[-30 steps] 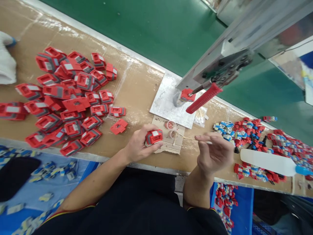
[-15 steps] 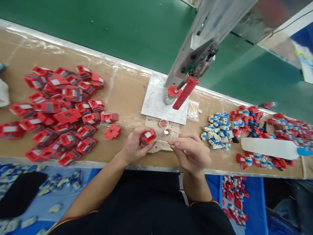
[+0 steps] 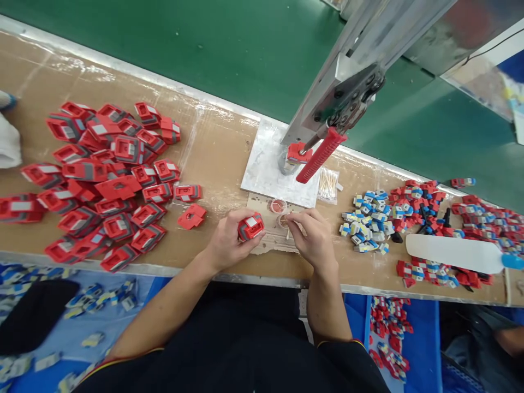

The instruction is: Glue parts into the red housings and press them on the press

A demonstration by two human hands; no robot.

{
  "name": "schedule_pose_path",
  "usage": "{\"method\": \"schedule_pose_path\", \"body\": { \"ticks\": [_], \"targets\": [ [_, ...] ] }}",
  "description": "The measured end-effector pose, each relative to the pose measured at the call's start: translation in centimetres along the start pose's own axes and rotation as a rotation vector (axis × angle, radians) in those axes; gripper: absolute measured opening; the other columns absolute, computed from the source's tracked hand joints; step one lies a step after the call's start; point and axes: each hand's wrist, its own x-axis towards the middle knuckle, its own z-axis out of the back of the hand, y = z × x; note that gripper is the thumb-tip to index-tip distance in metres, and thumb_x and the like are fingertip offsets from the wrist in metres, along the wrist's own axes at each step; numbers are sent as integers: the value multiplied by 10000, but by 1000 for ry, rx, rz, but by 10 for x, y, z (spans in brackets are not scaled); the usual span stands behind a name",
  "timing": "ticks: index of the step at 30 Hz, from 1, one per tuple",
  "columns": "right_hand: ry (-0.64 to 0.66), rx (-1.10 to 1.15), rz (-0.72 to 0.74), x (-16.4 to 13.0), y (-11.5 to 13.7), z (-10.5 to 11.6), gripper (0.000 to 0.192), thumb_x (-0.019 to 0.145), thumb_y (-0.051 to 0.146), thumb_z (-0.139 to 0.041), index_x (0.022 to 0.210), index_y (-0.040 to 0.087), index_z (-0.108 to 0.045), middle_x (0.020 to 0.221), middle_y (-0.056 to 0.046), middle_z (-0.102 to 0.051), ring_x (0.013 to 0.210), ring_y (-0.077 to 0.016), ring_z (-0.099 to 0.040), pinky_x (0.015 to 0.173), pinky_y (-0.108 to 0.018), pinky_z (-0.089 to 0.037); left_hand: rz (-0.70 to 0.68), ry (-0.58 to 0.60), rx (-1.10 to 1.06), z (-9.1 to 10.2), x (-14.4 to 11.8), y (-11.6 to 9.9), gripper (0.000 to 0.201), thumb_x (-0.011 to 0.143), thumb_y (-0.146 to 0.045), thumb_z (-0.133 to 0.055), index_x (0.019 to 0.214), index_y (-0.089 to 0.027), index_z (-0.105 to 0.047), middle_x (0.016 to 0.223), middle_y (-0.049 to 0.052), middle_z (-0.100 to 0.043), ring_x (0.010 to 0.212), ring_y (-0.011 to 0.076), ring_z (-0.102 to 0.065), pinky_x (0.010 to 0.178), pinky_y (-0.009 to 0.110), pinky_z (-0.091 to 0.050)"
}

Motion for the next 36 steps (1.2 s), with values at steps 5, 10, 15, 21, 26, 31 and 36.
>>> {"method": "schedule_pose_path", "body": {
  "ticks": [5, 10, 15, 21, 26, 31, 36],
  "targets": [
    [11, 11, -20, 1, -2, 1, 125, 1009, 165, -647, 954, 242, -729, 812, -28, -784, 738, -183, -680, 661, -316, -568, 20, 27, 7, 1, -1, 0, 364, 981, -323, -708, 1268, -225, -507, 1019, 54, -743, 831, 161, -759, 750, 275, -618],
    [-260, 220, -69, 2, 15, 10, 170, 955, 109, -700, 994, 273, -719, 838, -13, -801, 741, -192, -714, 630, -342, -588, -15, 40, -4, -2, 0, 0, 343, 995, -335, -685, 1270, -227, -511, 1008, 52, -750, 806, 156, -752, 729, 264, -609],
    [-365, 467, -25, 6, 40, 8, 259, 920, 67, -723, 1066, 281, -707, 860, -8, -813, 749, -200, -734, 621, -357, -608, -67, 32, 42, -4, 2, 2, 334, 1009, -365, -656, 1271, -233, -495, 1031, 55, -753, 832, 168, -761, 736, 277, -611],
    [-286, 457, 44, 17, 48, 3, 282, 911, 28, -713, 1065, 264, -708, 868, -15, -824, 734, -192, -730, 623, -343, -616, -88, 36, 28, -4, 4, 0, 322, 1022, -351, -632, 1285, -228, -494, 1016, 56, -741, 821, 171, -756, 707, 270, -606],
    [-273, 393, 37, 18, 46, 6, 289, 905, 19, -711, 1051, 269, -710, 864, -8, -823, 721, -187, -720, 608, -335, -613, -86, 36, -5, -3, 5, -1, 332, 1000, -302, -664, 1280, -220, -505, 987, 55, -734, 804, 172, -743, 705, 270, -604],
    [-267, 357, 91, 18, 48, 5, 274, 913, 11, -695, 1039, 255, -700, 856, -8, -824, 707, -176, -714, 603, -325, -608, -70, 33, -18, -3, 2, 1, 382, 966, -274, -702, 1294, -233, -509, 1018, 56, -746, 825, 179, -751, 726, 280, -606],
    [-291, 350, 58, 16, 46, 7, 216, 940, 72, -702, 1019, 273, -697, 829, -5, -811, 698, -187, -722, 590, -342, -599, -42, 40, -23, -3, 0, 2, 428, 931, -245, -734, 1298, -245, -514, 1058, 57, -761, 841, 183, -763, 744, 282, -606]
  ]
}}
